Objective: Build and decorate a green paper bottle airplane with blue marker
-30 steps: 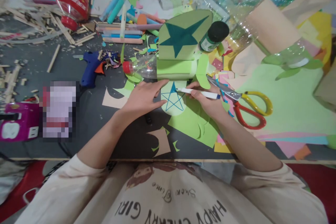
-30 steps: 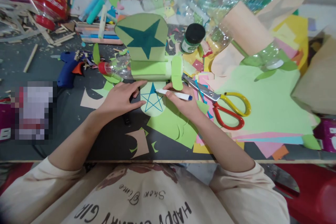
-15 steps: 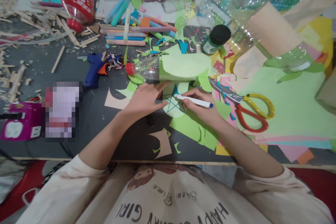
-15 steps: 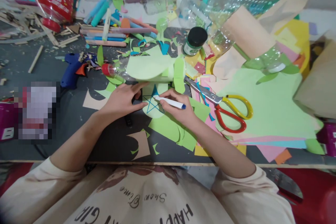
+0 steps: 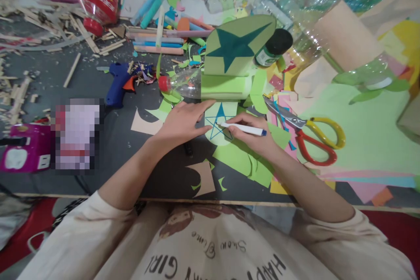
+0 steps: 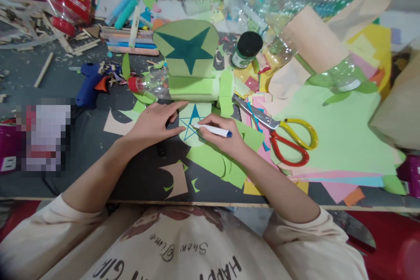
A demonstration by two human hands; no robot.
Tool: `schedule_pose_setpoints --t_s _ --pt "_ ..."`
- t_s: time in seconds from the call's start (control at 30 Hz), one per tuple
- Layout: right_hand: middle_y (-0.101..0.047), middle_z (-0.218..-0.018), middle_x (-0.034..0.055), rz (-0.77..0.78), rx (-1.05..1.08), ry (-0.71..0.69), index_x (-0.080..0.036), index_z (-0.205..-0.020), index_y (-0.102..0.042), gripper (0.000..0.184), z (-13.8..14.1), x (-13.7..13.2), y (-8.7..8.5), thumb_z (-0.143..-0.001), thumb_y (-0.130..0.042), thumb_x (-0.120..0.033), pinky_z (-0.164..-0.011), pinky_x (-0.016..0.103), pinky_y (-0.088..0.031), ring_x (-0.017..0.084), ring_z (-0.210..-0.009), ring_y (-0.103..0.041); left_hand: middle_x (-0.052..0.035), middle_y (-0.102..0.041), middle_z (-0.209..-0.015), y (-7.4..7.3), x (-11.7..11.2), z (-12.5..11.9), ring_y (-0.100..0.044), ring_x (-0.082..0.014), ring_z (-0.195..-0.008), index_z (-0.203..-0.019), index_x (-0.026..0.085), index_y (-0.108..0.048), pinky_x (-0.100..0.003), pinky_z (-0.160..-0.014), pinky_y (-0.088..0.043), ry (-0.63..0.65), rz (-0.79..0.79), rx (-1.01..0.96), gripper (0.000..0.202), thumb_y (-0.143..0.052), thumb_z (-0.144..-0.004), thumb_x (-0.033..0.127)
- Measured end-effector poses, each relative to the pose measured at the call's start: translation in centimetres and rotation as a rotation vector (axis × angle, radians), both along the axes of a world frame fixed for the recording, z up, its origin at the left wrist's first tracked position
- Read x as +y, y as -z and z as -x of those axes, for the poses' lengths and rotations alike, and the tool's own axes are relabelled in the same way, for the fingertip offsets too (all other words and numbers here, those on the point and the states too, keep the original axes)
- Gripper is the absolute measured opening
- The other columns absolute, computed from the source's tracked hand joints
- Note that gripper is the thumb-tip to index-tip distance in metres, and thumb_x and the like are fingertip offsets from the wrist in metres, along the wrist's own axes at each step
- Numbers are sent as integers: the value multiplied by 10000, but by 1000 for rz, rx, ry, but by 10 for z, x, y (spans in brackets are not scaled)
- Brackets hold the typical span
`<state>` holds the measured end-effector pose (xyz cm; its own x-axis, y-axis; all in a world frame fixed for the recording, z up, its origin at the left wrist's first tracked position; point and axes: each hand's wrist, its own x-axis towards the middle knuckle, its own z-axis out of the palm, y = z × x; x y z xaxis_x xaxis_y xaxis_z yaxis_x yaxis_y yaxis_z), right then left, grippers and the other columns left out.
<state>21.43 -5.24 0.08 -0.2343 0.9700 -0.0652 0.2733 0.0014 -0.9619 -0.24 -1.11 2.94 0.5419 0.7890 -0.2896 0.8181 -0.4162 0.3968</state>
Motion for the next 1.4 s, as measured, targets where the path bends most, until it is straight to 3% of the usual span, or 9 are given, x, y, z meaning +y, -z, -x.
schedule_pose_setpoints --t_s 0.17,0.37,0.53,0.73,1.0,1.27,1.4 --pt "-706 -713 26 20 -7 -37 -205 -805 -721 134 -1 -1 -2 -810 -684 -334 -539 263 -434 139 -602 -585 -27 -660 -869 1 0 0 -617 -215 -857 -1458 189 -434 -320 -896 -403 -2 -5 0 596 -553 -914 402" --pt "-685 -702 9 -8 -10 42 -216 -823 -717 116 0 -1 0 -815 -681 -326 -532 259 -421 128 -585 -560 -26 -651 -855 2 0 1 -619 -215 -852 -1457 196 -440 -319 -885 -407 3 -16 -8 594 -556 -911 399" --pt "-705 -716 18 8 7 -2 -218 -813 -720 133 -1 0 1 -805 -692 -348 -534 266 -436 137 -597 -582 -29 -640 -843 4 1 0 -610 -226 -851 -1438 178 -461 -325 -865 -411 3 -16 5 602 -584 -891 394" --pt "-698 -745 20 5 64 100 -234 -812 -695 130 -2 2 6 -824 -689 -364 -587 297 -463 153 -642 -599 -30 -636 -854 1 1 0 -605 -228 -866 -1466 190 -432 -324 -881 -406 1 -4 13 608 -570 -910 392" --pt "-686 -698 7 -22 -22 78 -226 -814 -715 111 -1 1 4 -813 -680 -331 -550 275 -425 144 -611 -578 -26 -635 -842 3 1 1 -602 -218 -847 -1450 196 -443 -314 -875 -410 14 -38 -2 594 -574 -904 390" --pt "-697 -693 8 -14 15 -47 -214 -782 -720 102 -1 0 0 -798 -682 -308 -530 263 -427 130 -585 -575 -28 -638 -841 4 1 2 -607 -223 -843 -1475 192 -423 -323 -878 -413 13 -43 -2 624 -571 -905 400" --pt "-693 -711 8 -22 44 62 -226 -779 -701 101 0 0 2 -815 -681 -318 -558 276 -448 143 -616 -594 -29 -640 -851 4 1 2 -608 -228 -852 -1487 197 -410 -329 -883 -415 12 -30 1 636 -578 -906 393"
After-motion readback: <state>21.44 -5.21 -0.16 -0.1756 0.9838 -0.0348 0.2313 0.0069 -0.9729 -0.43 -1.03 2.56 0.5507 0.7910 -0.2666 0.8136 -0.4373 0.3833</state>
